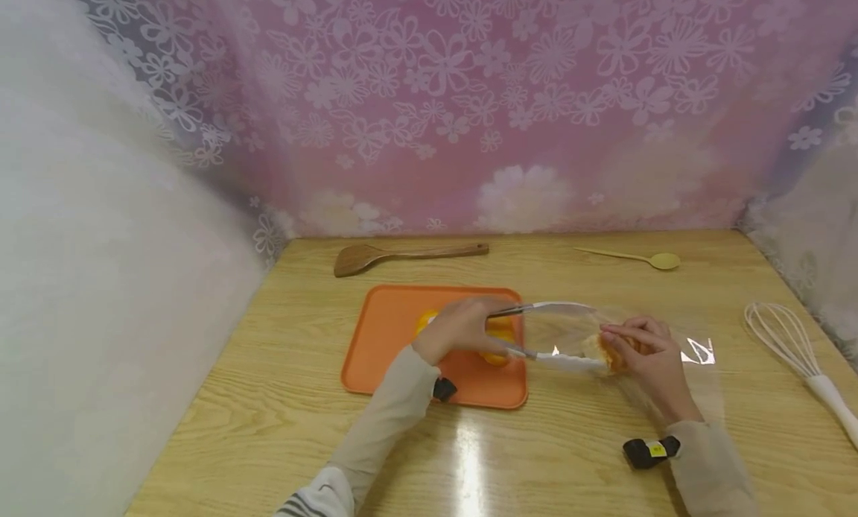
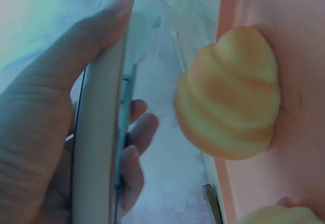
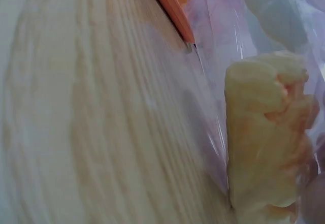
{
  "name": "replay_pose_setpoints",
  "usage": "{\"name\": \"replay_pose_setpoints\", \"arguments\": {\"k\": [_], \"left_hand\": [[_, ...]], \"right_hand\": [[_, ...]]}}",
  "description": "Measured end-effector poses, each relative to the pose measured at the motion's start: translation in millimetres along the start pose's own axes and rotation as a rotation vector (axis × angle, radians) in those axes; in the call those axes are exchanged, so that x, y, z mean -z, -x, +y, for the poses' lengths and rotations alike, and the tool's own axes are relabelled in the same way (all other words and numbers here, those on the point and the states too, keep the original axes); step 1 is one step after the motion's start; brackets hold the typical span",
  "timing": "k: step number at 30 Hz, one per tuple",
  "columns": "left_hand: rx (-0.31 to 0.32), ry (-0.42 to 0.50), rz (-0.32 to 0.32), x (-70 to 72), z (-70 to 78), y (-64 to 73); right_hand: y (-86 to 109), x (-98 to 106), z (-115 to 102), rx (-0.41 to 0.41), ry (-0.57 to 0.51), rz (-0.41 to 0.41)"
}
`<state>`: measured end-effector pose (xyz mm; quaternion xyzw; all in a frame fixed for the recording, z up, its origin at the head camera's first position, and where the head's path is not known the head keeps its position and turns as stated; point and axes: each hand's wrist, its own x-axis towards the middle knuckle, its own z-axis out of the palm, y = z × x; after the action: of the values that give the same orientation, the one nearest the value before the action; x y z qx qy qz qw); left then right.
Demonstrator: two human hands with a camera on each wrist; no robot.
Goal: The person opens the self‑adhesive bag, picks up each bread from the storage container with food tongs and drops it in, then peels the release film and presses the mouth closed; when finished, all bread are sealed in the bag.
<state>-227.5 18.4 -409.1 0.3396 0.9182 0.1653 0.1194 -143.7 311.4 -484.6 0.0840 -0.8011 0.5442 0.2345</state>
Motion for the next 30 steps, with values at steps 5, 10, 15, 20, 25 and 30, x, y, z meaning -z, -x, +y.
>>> {"name": "replay_pose_setpoints", "arguments": {"k": [5, 10, 15, 20, 25, 30], "left_hand": [[-0.032, -0.002, 0.047, -2.5, -3.8, 1.9], [-0.013, 0.011, 0.063, -2.5, -7.6, 8.0], [0.034, 0.019, 0.079, 2.0, -11.3, 14.8], [0.064, 0.080, 0.075, 7.5, -13.7, 17.9], [0.101, 0.143, 0.055, 12.9, -22.7, 23.5], [0.118, 0.219, 0.069, 20.3, -39.9, 42.2]], "right_hand": [[-0.2, 0, 1, -0.008, 0.017, 0.000], [-1.6, -2, 2, -0.013, 0.068, 0.000], [-3.3, -2, 3, 0.001, 0.087, -0.013], [-4.3, -2, 4, 0.017, 0.044, 0.003], [-3.5, 1, 4, 0.031, 0.046, 0.008], [-1.7, 11, 8, 0.039, 0.062, -0.027]]}}
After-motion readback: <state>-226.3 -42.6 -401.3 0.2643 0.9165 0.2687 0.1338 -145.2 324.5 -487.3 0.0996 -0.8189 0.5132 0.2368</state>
